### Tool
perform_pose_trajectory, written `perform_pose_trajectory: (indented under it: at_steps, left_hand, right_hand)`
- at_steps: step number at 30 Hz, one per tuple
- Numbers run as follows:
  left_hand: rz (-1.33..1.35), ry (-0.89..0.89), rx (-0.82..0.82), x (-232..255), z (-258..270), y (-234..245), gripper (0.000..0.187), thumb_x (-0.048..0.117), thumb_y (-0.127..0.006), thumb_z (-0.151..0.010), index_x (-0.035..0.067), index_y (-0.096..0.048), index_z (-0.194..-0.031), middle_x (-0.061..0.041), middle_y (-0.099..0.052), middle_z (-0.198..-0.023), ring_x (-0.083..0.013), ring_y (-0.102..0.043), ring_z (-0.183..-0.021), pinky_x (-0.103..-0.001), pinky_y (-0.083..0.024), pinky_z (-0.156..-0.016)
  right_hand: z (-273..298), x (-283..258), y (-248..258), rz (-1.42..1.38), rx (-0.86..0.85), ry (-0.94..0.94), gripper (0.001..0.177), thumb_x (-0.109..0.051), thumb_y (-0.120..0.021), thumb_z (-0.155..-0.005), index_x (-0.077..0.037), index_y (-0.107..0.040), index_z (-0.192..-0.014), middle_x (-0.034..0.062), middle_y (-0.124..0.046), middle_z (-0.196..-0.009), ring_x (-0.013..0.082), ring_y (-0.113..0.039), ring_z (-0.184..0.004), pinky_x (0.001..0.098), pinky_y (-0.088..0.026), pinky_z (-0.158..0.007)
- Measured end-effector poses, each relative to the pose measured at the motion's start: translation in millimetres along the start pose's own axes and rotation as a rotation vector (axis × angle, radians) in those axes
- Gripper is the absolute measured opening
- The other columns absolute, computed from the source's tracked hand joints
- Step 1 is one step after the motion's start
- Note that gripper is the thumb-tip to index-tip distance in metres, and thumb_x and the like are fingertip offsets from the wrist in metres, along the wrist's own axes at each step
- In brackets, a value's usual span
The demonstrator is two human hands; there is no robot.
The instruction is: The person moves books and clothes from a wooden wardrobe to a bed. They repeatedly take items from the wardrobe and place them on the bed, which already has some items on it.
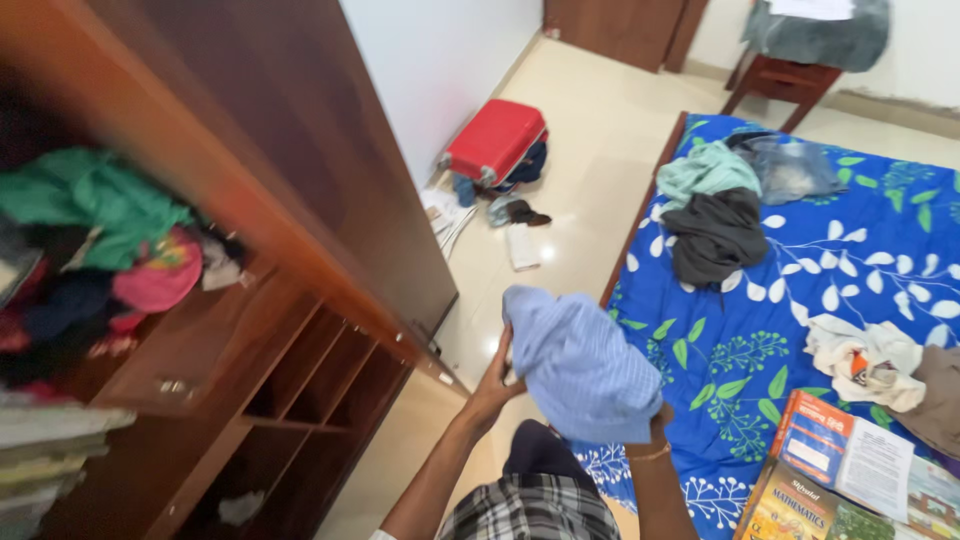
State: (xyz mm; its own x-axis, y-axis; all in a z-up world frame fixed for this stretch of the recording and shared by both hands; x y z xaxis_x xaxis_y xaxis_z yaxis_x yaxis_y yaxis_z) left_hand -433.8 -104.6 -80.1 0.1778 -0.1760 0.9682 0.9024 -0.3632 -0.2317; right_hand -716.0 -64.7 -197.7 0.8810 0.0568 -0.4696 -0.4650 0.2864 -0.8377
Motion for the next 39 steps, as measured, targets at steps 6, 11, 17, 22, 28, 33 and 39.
perform_pose_trajectory:
  at_steps: [6,11,17,22,28,33,39]
  left_hand:
    - [0.538,0.207,-0.282,-46.4,-37.3,-14.1,0.102,0.024,-0.085,-0.08,0.009,-0.026,-0.162,-0.011,-0.044,-0.159,-0.0293,-0.044,-0.146,-0.048,-0.037,-0.12]
    - [0.831,0.137,-0.224,-55.6,-75.3,3.9,0.086,0.039,-0.075,-0.087,0.01,-0.034,-0.157,-0.009,-0.05,-0.155,-0.0288,-0.048,-0.143,-0.048,-0.039,-0.12]
    - [0.893,0.088,-0.029,-37.3,-151.8,23.3,0.065,0.04,-0.06,-0.097,0.003,-0.046,-0.15,-0.013,-0.059,-0.145,-0.0304,-0.055,-0.135,-0.047,-0.044,-0.114]
    - [0.917,0.003,0.203,-13.4,-233.7,26.9,0.055,0.027,-0.061,-0.095,0.005,-0.049,-0.145,-0.012,-0.064,-0.136,-0.0281,-0.062,-0.127,-0.045,-0.049,-0.111]
    - [1.089,-0.077,0.179,47.7,-320.4,-0.7,0.056,0.025,-0.062,-0.088,0.004,-0.052,-0.139,-0.014,-0.068,-0.131,-0.0319,-0.066,-0.121,-0.048,-0.051,-0.107]
    - [1.044,0.004,0.106,45.8,-376.5,-12.9,0.05,0.025,-0.063,-0.095,-0.001,-0.055,-0.136,-0.016,-0.067,-0.129,-0.0309,-0.066,-0.119,-0.047,-0.052,-0.107]
    - [0.72,0.124,0.244,53.0,-427.0,6.7,0.053,0.034,-0.065,-0.094,-0.001,-0.057,-0.133,-0.012,-0.07,-0.122,-0.0245,-0.069,-0.11,-0.04,-0.054,-0.098]
  right_hand:
    - [-1.8,-8.4,11.7,0.468,0.019,0.002,0.055,-0.026,-0.057,-0.099,-0.001,-0.049,-0.148,0.0168,-0.057,-0.144,0.0343,-0.055,-0.131,0.0502,-0.043,-0.111]
    - [-60.2,-21.9,-8.4,0.681,-0.032,0.202,0.054,-0.028,-0.052,-0.103,-0.001,-0.048,-0.149,0.0164,-0.057,-0.144,0.0321,-0.055,-0.131,0.0469,-0.043,-0.111]
    - [-143.5,-42.3,-69.8,0.251,-0.206,0.096,0.054,-0.031,-0.044,-0.108,-0.001,-0.044,-0.152,0.0153,-0.053,-0.149,0.0291,-0.051,-0.136,0.0431,-0.04,-0.115]
    - [-217.8,-69.8,-122.9,0.231,-0.163,-0.054,0.054,-0.032,-0.042,-0.107,-0.003,-0.043,-0.152,0.0147,-0.053,-0.149,0.0289,-0.05,-0.137,0.0432,-0.039,-0.116]
    - [-298.7,-109.2,-152.5,0.277,-0.182,-0.103,0.054,-0.033,-0.042,-0.107,-0.003,-0.044,-0.152,0.0145,-0.053,-0.149,0.029,-0.05,-0.137,0.0433,-0.039,-0.116]
    - [-340.3,-142.3,-153.1,0.288,-0.158,-0.082,0.054,-0.033,-0.042,-0.107,-0.003,-0.044,-0.151,0.0145,-0.053,-0.149,0.0291,-0.05,-0.137,0.0435,-0.039,-0.116]
    - [-385.0,-158.4,-166.8,0.272,-0.12,-0.015,0.054,-0.034,-0.043,-0.106,-0.003,-0.045,-0.151,0.0144,-0.053,-0.149,0.0292,-0.05,-0.137,0.0436,-0.039,-0.116]
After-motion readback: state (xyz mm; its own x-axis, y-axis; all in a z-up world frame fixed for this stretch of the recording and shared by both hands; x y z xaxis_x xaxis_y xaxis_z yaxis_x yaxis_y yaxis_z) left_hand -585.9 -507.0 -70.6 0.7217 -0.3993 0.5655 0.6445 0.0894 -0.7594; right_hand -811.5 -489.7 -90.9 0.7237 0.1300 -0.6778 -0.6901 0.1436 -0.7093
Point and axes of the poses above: each hand's wrist, its own z-axis away from the middle knuckle, its own y-axis out of the back of the hand, x = y × z, the point moved 2 cm from there along -z, towards the middle knuckle
